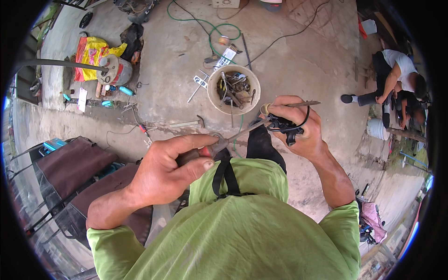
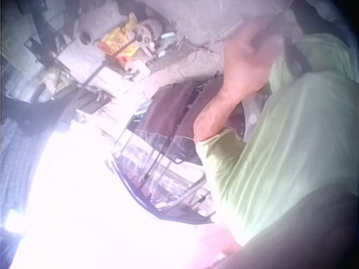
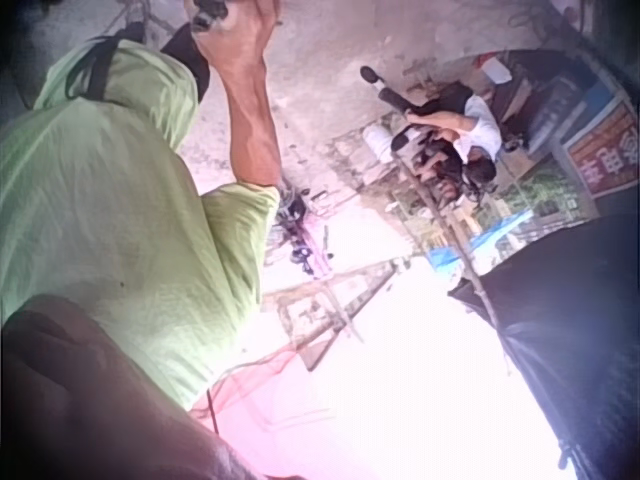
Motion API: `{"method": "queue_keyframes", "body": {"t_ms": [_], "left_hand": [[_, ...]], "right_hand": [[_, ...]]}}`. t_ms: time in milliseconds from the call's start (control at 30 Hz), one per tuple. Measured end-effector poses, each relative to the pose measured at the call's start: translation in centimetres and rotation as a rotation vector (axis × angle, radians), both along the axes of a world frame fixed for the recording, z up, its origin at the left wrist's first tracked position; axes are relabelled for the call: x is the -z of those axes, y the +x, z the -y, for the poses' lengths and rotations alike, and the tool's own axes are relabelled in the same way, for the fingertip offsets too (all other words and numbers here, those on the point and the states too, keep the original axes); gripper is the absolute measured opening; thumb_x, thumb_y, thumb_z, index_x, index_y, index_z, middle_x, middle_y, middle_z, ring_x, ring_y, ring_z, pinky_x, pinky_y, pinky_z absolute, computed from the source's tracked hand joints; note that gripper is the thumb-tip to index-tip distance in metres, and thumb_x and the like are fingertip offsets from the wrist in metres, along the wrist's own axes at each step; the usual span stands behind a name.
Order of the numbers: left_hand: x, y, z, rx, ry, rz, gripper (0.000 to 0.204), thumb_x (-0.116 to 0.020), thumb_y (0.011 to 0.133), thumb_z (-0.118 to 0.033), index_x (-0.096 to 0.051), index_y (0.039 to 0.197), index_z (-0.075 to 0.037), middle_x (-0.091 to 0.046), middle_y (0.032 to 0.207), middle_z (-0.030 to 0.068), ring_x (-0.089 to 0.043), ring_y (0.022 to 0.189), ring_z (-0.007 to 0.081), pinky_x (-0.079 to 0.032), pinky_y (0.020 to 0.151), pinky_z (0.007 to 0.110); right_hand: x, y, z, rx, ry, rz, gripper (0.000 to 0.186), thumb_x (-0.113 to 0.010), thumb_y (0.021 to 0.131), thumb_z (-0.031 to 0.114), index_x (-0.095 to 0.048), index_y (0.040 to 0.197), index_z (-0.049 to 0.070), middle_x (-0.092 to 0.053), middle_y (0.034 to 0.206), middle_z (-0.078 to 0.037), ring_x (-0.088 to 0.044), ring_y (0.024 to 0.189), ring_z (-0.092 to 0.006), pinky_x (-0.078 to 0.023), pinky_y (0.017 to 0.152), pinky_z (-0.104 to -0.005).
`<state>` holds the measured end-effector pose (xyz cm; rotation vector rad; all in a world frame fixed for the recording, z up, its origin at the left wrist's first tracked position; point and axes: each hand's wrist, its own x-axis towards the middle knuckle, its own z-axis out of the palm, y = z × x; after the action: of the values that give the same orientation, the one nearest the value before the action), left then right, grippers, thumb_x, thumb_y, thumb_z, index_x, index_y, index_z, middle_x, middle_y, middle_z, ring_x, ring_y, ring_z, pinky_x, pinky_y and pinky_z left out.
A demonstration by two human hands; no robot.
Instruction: The person uses a screwdriver to adjust a small black electrical component held in their hands, then retrieves a metal rod from a bucket of tools and continues manipulating the component. The person works near a scooter with exposed wiring in an outdoor workshop area.
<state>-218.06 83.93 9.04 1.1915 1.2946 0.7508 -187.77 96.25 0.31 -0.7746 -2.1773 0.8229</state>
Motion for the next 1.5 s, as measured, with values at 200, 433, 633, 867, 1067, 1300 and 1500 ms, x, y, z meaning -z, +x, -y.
{"method": "queue_keyframes", "body": {"t_ms": [200, 433, 633, 867, 1067, 1300, 1500], "left_hand": [[-3.5, -1.7, -2.1, 0.387, 0.632, -0.671, 0.044, -0.081, 0.081, -0.002, -0.071, 0.123, 0.002, -0.068, 0.086, 0.0096, -0.064, 0.065, 0.0211, -0.051, 0.053, 0.032], [-6.1, -3.0, -4.5, 0.55, 0.98, -0.865, 0.053, -0.082, 0.065, -0.008, -0.075, 0.117, -0.001, -0.056, 0.078, 0.004, -0.055, 0.054, 0.0181, -0.046, 0.046, 0.035], [-5.1, -3.4, -4.1, 0.358, 0.649, -0.63, 0.041, -0.083, 0.076, -0.008, -0.077, 0.116, -0.002, -0.068, 0.081, 0.0076, -0.065, 0.062, 0.02, -0.051, 0.053, 0.032], [-5.5, -3.5, -4.1, 0.232, 0.284, -0.368, 0.032, -0.082, 0.087, -0.011, -0.077, 0.116, 0.001, -0.072, 0.085, 0.0104, -0.069, 0.075, 0.0171, -0.054, 0.068, 0.03], [-5.5, -2.9, -4.0, -0.006, -0.064, -0.063, 0.034, -0.08, 0.096, -0.019, -0.075, 0.121, 0.004, -0.073, 0.096, 0.0079, -0.063, 0.085, 0.0087, -0.049, 0.074, 0.025], [-3.4, -2.3, -3.2, -0.103, -0.396, 0.421, 0.033, -0.066, 0.106, -0.015, -0.065, 0.133, 0.004, -0.068, 0.089, 0.0081, -0.041, 0.052, 0.0046, -0.028, 0.046, 0.024], [-1.8, 0.0, -1.3, -0.178, -0.476, 0.711, 0.033, -0.059, 0.109, -0.011, -0.062, 0.14, 0.0, -0.062, 0.078, 0.0041, -0.037, 0.049, 0.0075, -0.025, 0.043, 0.025]], "right_hand": [[-1.7, -0.5, -1.1, -0.176, -0.465, -0.04, 0.036, -0.089, 0.08, 0.004, -0.073, 0.112, 0.002, -0.074, 0.111, -0.014, -0.072, 0.103, -0.0263, -0.058, 0.089, -0.0381], [-1.7, 0.1, -2.2, -0.311, -1.405, -0.346, 0.038, -0.087, 0.082, 0.005, -0.069, 0.114, -0.009, -0.076, 0.098, -0.017, -0.065, 0.067, -0.0147, -0.05, 0.056, -0.0274], [-2.1, -1.1, -1.4, -0.261, -0.986, -0.403, 0.039, -0.091, 0.08, 0.015, -0.074, 0.108, -0.006, -0.075, 0.104, -0.019, -0.069, 0.095, -0.0235, -0.055, 0.082, -0.0379], [-1.2, 0.0, -1.0, -0.285, -0.783, -0.294, 0.037, -0.092, 0.079, 0.015, -0.077, 0.109, -0.002, -0.075, 0.11, -0.018, -0.071, 0.105, -0.0279, -0.055, 0.095, -0.0408], [-1.8, -1.0, -1.6, -0.059, -0.311, -0.219, 0.038, -0.09, 0.075, 0.009, -0.078, 0.111, 0.001, -0.075, 0.112, -0.018, -0.073, 0.106, -0.0278, -0.056, 0.093, -0.0387], [-2.1, -2.3, -0.8, 0.208, 0.055, -0.271, 0.043, -0.087, 0.072, -0.006, -0.077, 0.113, 0.0, -0.074, 0.113, -0.017, -0.072, 0.102, -0.026, -0.058, 0.085, -0.0357], [-1.6, -2.3, -0.7, 0.262, 0.211, -0.2, 0.045, -0.088, 0.075, -0.002, -0.074, 0.117, -0.001, -0.073, 0.111, -0.019, -0.072, 0.101, -0.0286, -0.057, 0.085, -0.0366]]}}
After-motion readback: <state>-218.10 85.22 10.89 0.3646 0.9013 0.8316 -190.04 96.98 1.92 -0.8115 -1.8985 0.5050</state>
